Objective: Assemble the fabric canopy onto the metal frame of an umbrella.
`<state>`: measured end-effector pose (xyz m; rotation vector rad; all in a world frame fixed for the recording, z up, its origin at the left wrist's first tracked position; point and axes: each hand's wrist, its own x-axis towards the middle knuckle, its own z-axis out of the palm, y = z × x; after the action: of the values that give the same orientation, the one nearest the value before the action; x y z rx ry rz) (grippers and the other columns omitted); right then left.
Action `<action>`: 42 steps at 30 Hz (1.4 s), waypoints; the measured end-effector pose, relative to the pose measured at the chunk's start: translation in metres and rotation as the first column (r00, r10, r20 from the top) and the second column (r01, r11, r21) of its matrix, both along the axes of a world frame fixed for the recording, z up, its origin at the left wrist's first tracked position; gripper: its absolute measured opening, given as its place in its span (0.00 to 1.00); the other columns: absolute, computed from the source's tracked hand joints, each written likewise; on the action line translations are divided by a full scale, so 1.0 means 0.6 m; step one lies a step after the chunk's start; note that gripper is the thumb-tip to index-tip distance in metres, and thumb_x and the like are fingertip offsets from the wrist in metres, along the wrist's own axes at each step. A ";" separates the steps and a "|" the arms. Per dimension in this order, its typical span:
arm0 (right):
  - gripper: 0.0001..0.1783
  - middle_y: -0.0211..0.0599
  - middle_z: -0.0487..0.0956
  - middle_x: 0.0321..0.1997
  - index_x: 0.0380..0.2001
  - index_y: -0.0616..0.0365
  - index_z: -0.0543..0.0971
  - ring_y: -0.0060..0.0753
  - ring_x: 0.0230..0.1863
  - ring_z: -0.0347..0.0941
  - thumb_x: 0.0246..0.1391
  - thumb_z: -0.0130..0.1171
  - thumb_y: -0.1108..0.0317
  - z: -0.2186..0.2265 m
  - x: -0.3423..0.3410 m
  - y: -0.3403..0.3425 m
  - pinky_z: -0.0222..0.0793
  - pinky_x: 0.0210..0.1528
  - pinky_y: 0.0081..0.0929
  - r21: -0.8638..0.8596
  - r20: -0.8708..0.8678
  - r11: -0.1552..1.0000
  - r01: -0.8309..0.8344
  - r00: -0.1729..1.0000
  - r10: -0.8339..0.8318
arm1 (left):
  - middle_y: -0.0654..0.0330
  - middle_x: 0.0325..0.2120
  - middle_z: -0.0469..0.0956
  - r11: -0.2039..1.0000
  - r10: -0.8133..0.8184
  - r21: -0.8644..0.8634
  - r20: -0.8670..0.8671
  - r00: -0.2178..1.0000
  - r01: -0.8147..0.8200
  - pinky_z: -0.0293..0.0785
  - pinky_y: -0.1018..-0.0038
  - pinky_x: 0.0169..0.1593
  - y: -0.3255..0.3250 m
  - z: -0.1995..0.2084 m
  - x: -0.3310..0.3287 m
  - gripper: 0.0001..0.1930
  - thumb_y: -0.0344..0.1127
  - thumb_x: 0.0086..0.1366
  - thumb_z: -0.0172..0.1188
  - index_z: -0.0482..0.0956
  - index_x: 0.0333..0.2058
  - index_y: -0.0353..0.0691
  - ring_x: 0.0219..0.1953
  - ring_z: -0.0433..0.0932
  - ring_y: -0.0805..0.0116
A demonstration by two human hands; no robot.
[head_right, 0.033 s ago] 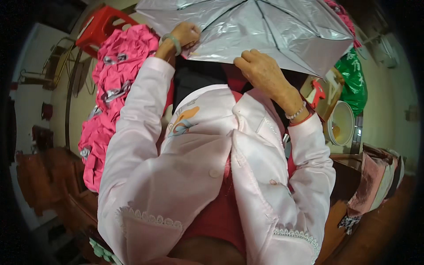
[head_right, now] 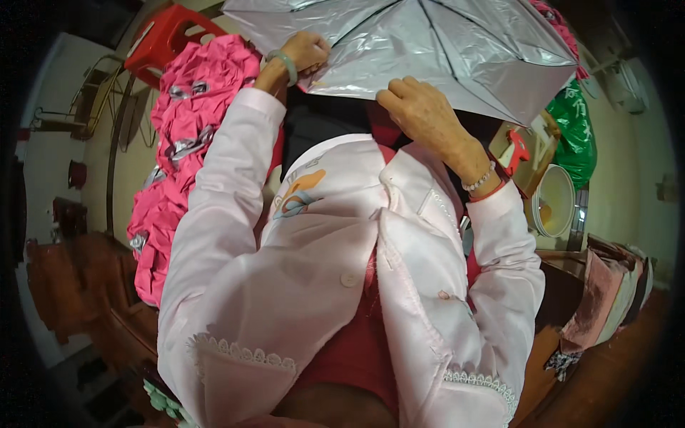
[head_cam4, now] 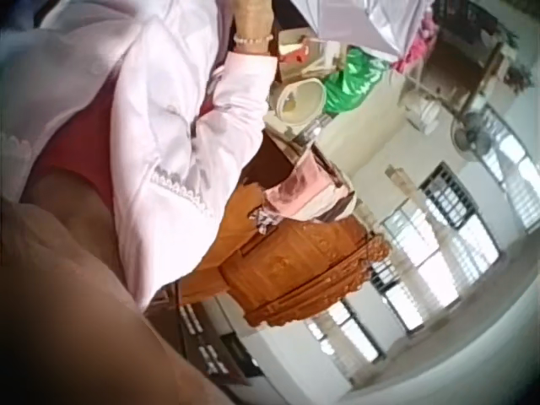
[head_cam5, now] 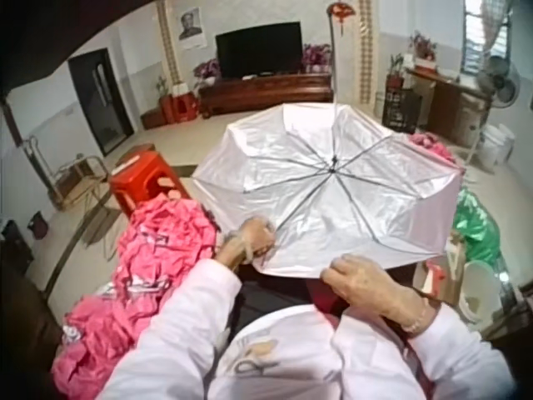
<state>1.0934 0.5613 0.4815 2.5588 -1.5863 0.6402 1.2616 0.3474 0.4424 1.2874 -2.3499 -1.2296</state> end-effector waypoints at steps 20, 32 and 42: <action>0.08 0.42 0.65 0.22 0.24 0.59 0.68 0.46 0.25 0.63 0.35 0.51 0.79 0.015 0.049 -0.003 0.58 0.24 0.37 0.086 -0.012 0.989 -0.118 0.993 0.120 | 0.49 0.23 0.76 0.814 0.056 -0.579 0.156 0.986 0.045 0.72 0.62 0.35 -0.040 -0.125 -0.050 0.11 0.37 0.38 0.60 0.78 0.21 0.37 0.30 0.77 0.53; 0.12 0.41 0.64 0.22 0.28 0.61 0.70 0.44 0.26 0.63 0.34 0.50 0.82 0.043 0.063 -0.010 0.59 0.26 0.36 0.033 0.053 0.999 -0.025 0.998 0.023 | 0.51 0.22 0.77 0.884 -0.235 -0.338 0.279 0.931 0.324 0.72 0.68 0.29 0.099 0.017 -0.040 0.08 0.34 0.42 0.54 0.79 0.21 0.37 0.25 0.77 0.59; 0.06 0.43 0.71 0.27 0.29 0.60 0.72 0.48 0.30 0.67 0.44 0.53 0.74 -0.007 -0.020 0.001 0.63 0.32 0.34 0.038 0.234 0.999 0.035 0.971 -0.043 | 0.65 0.21 0.75 0.687 -0.724 -0.051 -0.134 0.677 0.725 0.67 0.80 0.29 0.065 0.027 -0.005 0.14 0.45 0.51 0.60 0.78 0.26 0.39 0.25 0.70 0.79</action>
<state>1.0815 0.5617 0.4773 2.5475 -1.7234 0.9521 1.2586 0.3866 0.4587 0.1738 -2.8331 -1.4384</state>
